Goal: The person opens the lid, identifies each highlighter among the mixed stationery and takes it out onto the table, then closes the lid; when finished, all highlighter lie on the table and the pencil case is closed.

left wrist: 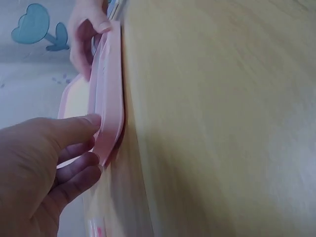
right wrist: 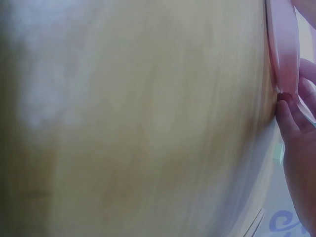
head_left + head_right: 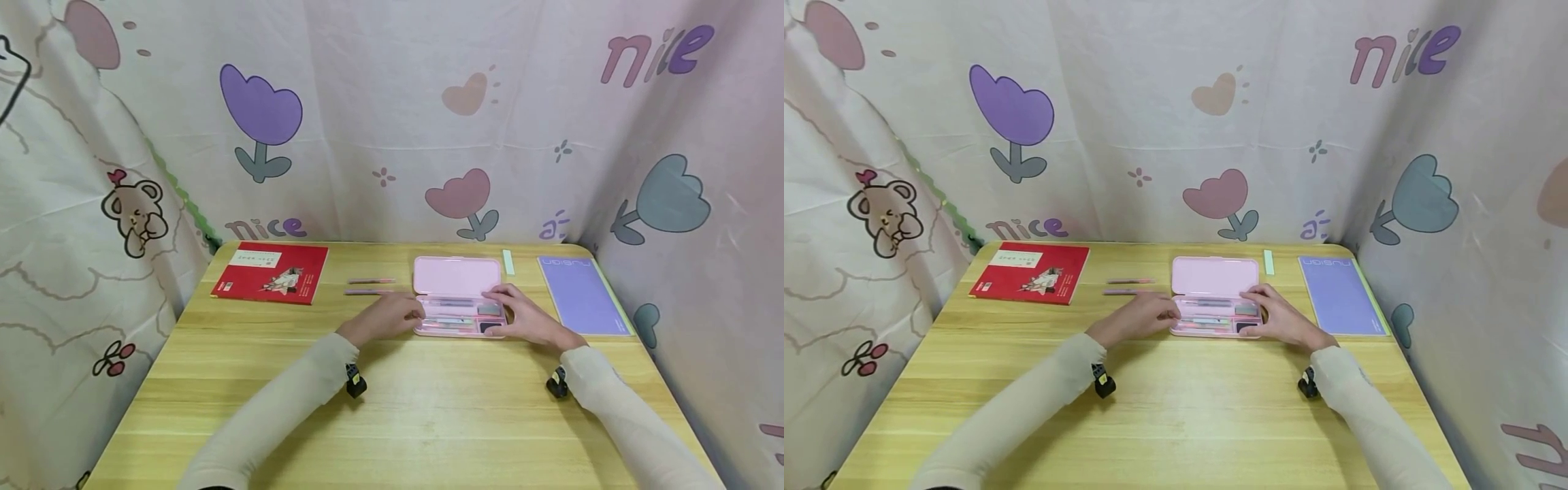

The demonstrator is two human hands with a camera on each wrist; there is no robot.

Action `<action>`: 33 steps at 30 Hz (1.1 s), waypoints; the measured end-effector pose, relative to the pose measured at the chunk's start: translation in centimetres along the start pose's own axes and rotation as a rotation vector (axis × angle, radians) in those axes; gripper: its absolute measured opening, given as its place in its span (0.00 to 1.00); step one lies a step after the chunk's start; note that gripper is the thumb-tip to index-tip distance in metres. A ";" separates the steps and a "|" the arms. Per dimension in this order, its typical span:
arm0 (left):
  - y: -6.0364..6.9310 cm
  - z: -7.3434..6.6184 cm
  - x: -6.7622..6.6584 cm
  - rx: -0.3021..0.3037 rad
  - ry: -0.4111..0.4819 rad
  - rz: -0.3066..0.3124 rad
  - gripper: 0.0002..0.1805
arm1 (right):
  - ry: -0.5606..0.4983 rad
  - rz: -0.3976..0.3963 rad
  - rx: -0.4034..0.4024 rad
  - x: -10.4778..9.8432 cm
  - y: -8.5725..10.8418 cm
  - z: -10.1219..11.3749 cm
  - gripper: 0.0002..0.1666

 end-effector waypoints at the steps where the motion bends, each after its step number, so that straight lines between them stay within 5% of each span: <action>1: -0.2 -0.3 0.1 0.005 -0.007 0.010 0.06 | 0.000 0.000 0.001 0.0 0.0 0.0 0.57; 11: -1.1 -2.0 0.2 -0.012 -0.115 0.085 0.05 | -0.003 0.001 -0.004 0.0 -0.1 0.0 0.57; 19: -1.1 -2.6 0.4 -0.031 -0.201 0.026 0.15 | -0.005 0.000 0.006 0.1 0.0 -0.2 0.56; 33: -0.4 -2.7 0.3 -0.029 -0.205 -0.072 0.09 | -0.004 -0.007 -0.002 0.2 0.0 -0.5 0.57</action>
Point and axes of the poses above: each hand's wrist, its own y-axis away from the middle knuckle, its own x-axis out of the palm, z = x × y, the point moved 8 cm from there along -y, towards the middle knuckle, and after that the axes turned 5 degrees about z, right-handed, at the moved point
